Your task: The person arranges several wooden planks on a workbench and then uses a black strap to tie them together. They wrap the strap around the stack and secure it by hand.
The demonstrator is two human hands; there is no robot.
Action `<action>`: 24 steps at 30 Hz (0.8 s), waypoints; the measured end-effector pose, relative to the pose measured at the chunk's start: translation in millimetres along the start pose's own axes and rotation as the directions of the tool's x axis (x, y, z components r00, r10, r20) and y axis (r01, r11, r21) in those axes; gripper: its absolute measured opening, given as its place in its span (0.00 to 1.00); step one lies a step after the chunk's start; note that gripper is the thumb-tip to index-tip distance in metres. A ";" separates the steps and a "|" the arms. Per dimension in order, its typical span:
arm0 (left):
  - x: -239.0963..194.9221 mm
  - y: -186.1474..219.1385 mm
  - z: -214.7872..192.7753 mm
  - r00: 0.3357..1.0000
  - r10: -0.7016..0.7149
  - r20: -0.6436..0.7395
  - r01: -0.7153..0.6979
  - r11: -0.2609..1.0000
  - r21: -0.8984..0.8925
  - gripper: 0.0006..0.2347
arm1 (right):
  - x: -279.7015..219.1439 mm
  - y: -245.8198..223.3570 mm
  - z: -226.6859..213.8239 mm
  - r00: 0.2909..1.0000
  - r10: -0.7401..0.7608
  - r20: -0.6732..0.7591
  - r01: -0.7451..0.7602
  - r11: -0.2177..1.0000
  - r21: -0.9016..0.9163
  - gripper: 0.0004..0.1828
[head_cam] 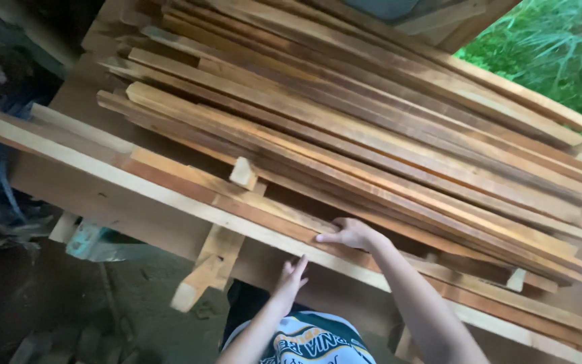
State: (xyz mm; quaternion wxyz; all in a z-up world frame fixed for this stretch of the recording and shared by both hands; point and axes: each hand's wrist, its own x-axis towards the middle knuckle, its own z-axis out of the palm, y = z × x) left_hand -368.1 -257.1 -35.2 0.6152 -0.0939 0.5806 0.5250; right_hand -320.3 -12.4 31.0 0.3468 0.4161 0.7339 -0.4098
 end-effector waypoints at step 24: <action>23.9 46.3 53.2 0.955 -0.057 -0.290 -0.133 0.794 -0.593 0.24 | 23.6 -18.3 -14.8 0.971 -0.137 0.196 0.115 0.986 0.120 0.65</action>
